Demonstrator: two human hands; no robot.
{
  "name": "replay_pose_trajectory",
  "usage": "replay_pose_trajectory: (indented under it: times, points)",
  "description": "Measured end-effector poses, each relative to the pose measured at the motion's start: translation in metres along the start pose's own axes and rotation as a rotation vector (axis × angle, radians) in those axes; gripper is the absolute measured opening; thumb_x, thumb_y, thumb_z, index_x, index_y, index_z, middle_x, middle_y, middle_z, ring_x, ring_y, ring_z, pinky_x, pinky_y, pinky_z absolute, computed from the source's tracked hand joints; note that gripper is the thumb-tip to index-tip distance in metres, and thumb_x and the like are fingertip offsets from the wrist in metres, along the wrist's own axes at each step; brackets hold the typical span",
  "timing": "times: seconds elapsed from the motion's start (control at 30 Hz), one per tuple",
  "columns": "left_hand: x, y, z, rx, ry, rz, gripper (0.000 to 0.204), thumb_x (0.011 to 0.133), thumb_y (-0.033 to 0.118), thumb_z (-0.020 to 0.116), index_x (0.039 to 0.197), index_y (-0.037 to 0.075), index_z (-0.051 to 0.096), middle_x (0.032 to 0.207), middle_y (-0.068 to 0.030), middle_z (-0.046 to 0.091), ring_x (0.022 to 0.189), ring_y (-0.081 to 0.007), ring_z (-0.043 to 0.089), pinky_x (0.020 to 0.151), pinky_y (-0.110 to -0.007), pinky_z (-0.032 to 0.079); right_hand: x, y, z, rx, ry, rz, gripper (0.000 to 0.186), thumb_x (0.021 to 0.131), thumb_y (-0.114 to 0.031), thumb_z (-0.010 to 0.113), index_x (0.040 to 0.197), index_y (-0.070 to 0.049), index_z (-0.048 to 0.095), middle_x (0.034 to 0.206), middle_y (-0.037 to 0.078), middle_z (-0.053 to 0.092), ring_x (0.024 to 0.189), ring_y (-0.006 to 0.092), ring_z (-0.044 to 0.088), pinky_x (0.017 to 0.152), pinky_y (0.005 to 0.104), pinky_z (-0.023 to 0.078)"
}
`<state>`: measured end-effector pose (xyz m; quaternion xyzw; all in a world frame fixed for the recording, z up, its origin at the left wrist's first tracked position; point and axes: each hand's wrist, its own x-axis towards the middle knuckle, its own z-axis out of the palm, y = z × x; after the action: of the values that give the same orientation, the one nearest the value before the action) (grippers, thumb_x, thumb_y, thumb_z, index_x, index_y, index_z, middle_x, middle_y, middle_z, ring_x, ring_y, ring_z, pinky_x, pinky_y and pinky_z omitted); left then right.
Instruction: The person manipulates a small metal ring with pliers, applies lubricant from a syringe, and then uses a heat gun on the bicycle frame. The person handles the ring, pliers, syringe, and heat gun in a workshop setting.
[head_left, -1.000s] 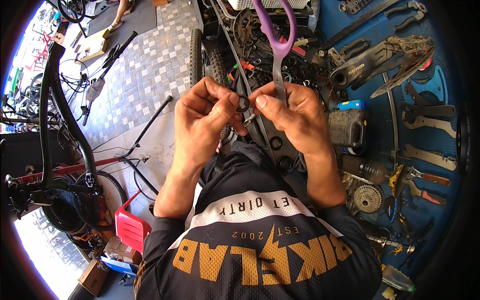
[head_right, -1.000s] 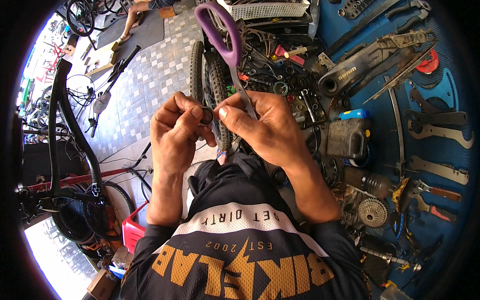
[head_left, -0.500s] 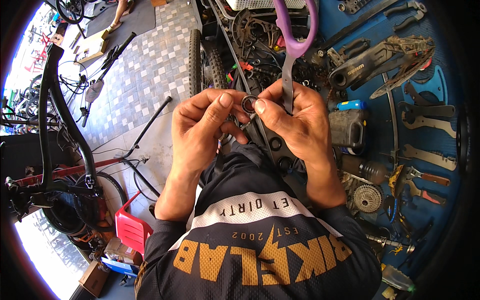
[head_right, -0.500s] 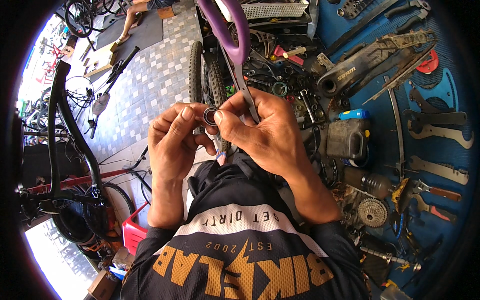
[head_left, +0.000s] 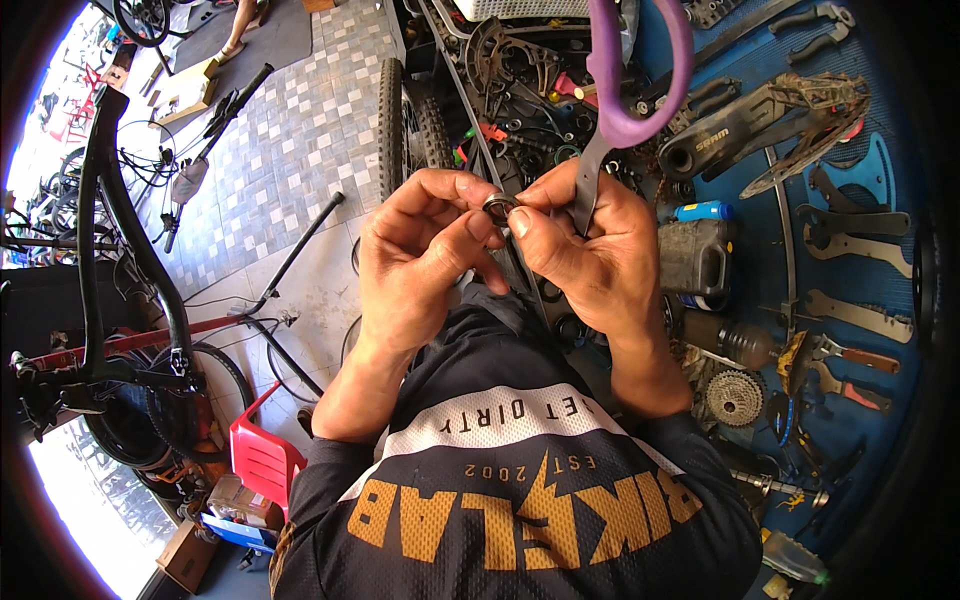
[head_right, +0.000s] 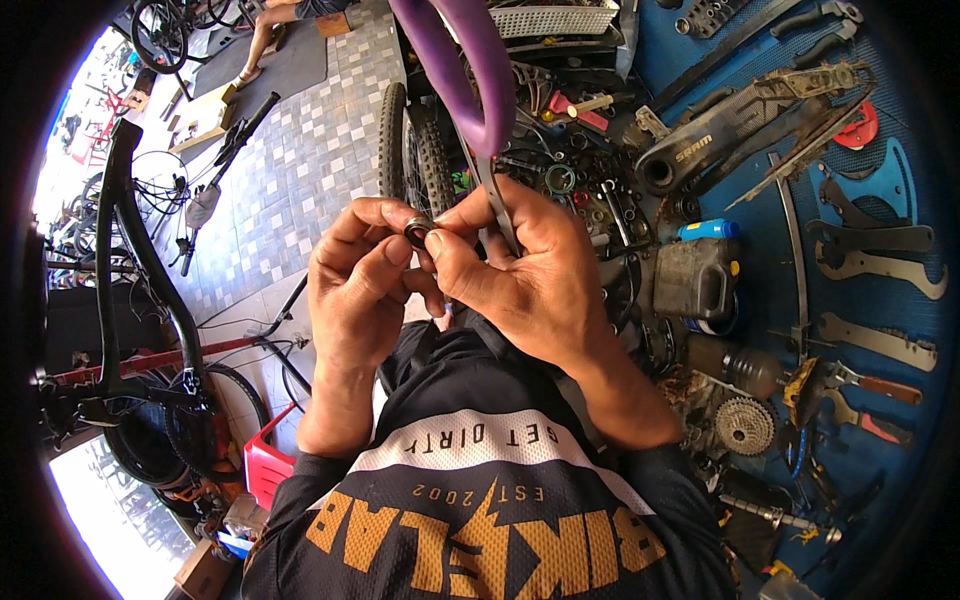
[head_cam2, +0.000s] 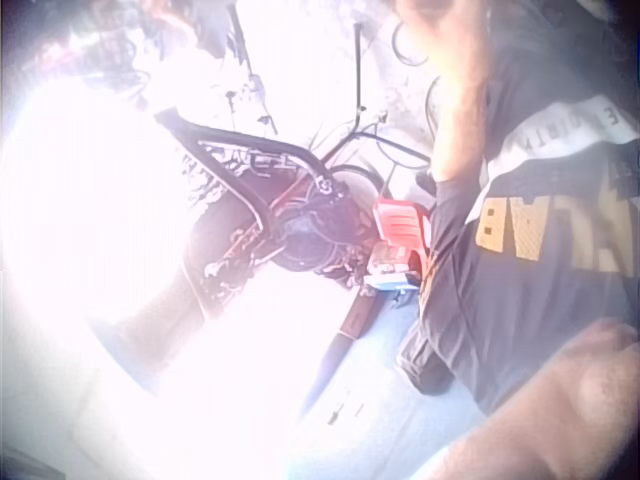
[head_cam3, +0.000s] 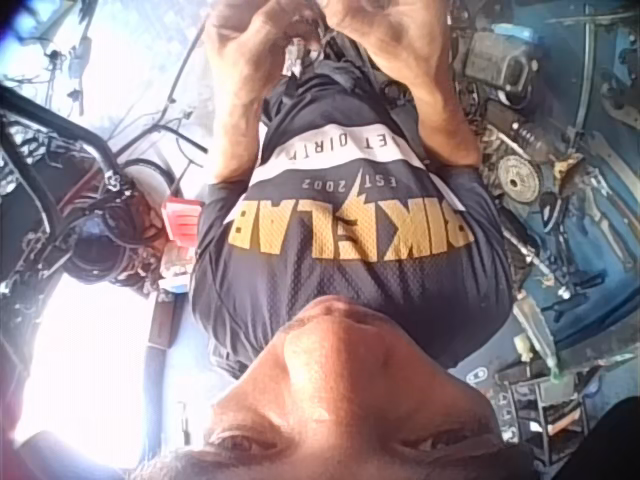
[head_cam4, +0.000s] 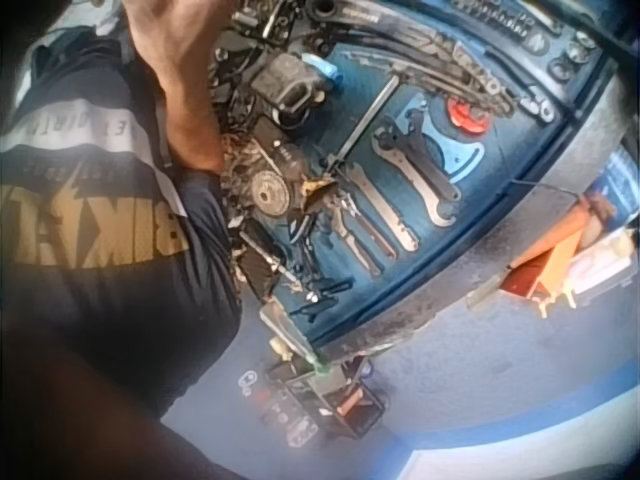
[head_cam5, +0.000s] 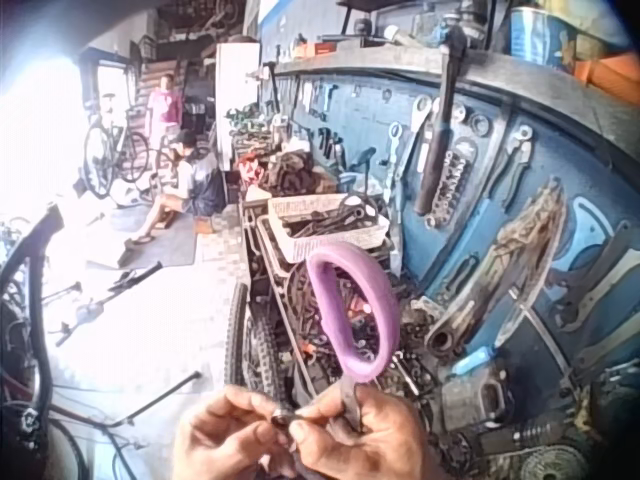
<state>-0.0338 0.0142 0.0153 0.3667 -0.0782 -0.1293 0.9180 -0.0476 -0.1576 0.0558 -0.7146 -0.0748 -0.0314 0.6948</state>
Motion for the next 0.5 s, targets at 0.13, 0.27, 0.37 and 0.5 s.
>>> replay_pose_trajectory:
  times: [0.13,0.27,0.37,0.5]
  points:
    - [-0.001,-0.005,0.008,-0.171,0.015,-0.034,0.015,0.097,0.0,0.063,0.111,-0.004,0.061,0.098,-0.0097,0.066,0.08,-0.0152,0.067,0.059,-0.03,0.062,-0.002,0.006,0.008,0.109,0.02,-0.072,0.008,0.093,-0.005,0.073,0.095,-0.003,0.065,0.08,-0.001,0.068,0.06,-0.0015,0.053,0.05,0.0172,0.037]
    - [0.0,-0.004,0.012,-0.256,-0.01,-0.083,0.013,0.097,0.0,0.062,0.11,-0.002,0.06,0.095,-0.0096,0.066,0.078,-0.017,0.067,0.056,-0.031,0.06,-0.003,0.011,0.009,0.053,0.037,-0.119,0.01,0.093,-0.006,0.074,0.095,-0.004,0.065,0.08,0.0,0.069,0.052,-0.0012,0.05,0.046,0.017,0.034]
    - [-0.001,-0.005,0.016,-0.275,0.036,-0.092,0.011,0.098,0.001,0.061,0.109,-0.001,0.059,0.093,-0.0093,0.066,0.074,-0.0178,0.067,0.055,-0.031,0.059,-0.004,0.012,0.008,0.074,0.026,-0.073,0.01,0.092,-0.006,0.075,0.095,-0.005,0.065,0.077,-0.001,0.068,0.052,-0.002,0.047,0.046,0.0175,0.033]
    - [0.0,-0.004,0.019,-0.284,0.052,-0.097,0.009,0.098,0.001,0.059,0.107,0.0,0.058,0.09,-0.0089,0.066,0.07,-0.0177,0.067,0.055,-0.031,0.058,-0.005,0.012,0.009,-0.014,0.047,-0.099,0.01,0.092,-0.006,0.075,0.096,-0.005,0.066,0.074,-0.002,0.067,0.051,-0.0022,0.045,0.045,0.0184,0.032]
